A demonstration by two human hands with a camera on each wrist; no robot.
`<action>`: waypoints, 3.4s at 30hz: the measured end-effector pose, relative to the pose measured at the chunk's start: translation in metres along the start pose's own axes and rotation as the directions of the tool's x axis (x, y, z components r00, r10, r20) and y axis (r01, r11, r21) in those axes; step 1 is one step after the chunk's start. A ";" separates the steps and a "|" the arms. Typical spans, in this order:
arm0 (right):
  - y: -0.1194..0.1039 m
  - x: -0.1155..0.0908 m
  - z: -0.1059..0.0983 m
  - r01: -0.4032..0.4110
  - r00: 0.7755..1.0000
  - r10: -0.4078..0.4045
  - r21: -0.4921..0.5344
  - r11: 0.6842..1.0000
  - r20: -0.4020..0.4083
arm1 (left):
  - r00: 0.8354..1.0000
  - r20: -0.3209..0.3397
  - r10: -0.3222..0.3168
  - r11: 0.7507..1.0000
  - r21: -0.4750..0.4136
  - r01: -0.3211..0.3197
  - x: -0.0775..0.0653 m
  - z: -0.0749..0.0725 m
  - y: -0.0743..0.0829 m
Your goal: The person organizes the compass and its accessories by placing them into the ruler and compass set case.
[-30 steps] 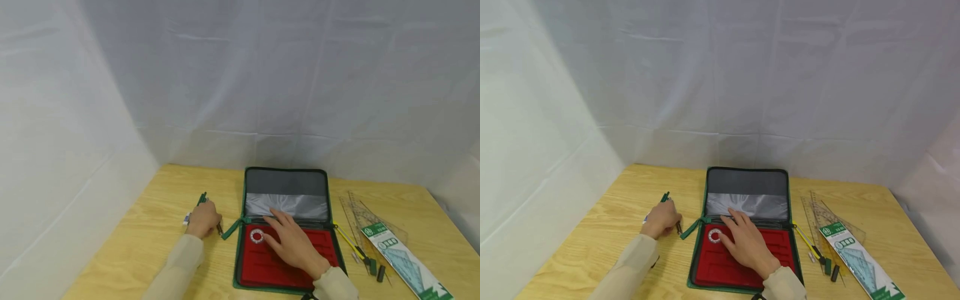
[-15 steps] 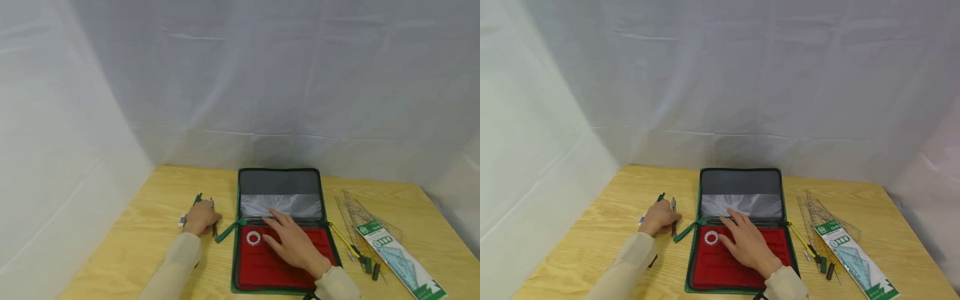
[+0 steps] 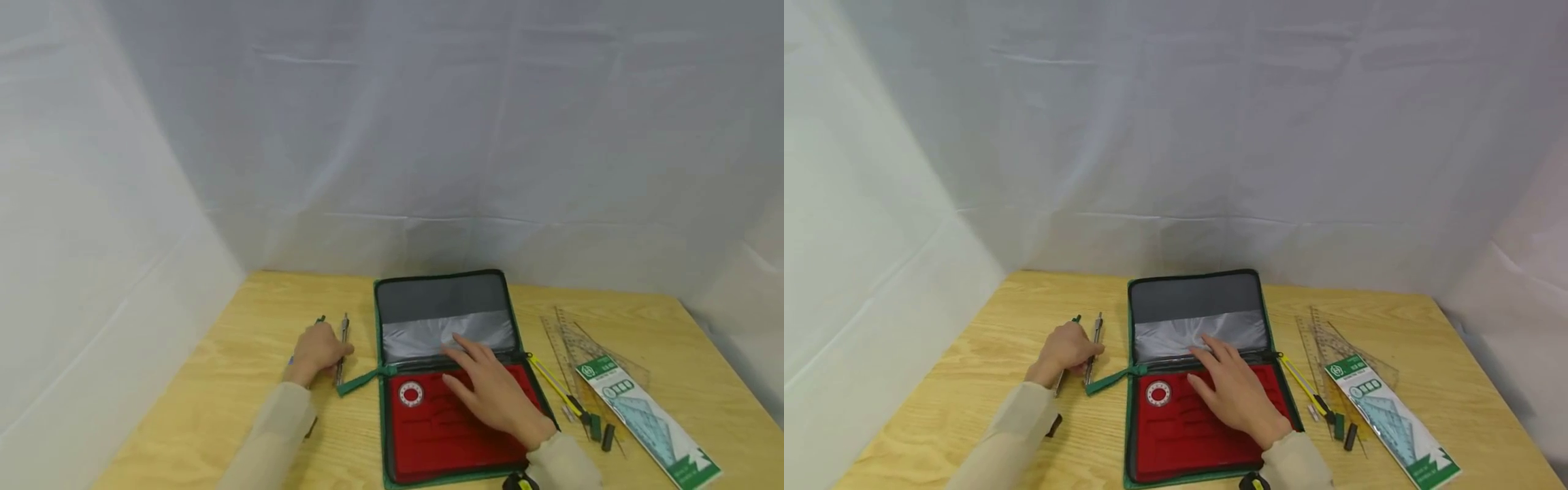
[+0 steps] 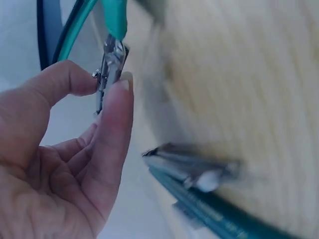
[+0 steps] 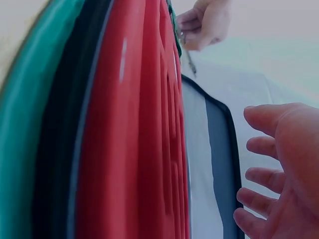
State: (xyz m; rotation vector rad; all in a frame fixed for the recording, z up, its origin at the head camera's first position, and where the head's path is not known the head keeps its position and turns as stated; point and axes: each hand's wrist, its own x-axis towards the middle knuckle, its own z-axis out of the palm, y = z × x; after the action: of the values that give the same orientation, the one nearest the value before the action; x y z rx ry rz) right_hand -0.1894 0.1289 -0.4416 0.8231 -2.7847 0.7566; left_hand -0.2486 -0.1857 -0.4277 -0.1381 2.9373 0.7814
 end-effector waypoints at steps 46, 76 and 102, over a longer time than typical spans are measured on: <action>0.058 -0.046 -0.036 -0.156 0.980 0.151 -0.032 0.987 -0.128 | 0.756 0.072 0.651 0.708 0.303 -0.638 -0.044 0.036 0.133; 0.065 -0.065 -0.034 -0.176 0.972 0.165 -0.053 0.983 -0.167 | 0.691 0.247 0.680 0.513 0.513 -0.688 -0.059 0.090 0.166; 0.046 -0.073 -0.029 -0.134 0.985 0.122 0.096 0.986 0.121 | 0.688 0.252 0.681 0.598 0.350 -0.721 -0.096 0.056 0.117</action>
State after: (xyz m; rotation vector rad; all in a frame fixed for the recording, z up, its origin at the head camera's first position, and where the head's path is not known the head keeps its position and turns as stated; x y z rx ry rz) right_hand -0.1532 0.2110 -0.4558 0.7314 -2.9459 0.9098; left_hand -0.1630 -0.0511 -0.4075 1.1344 2.9316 0.1318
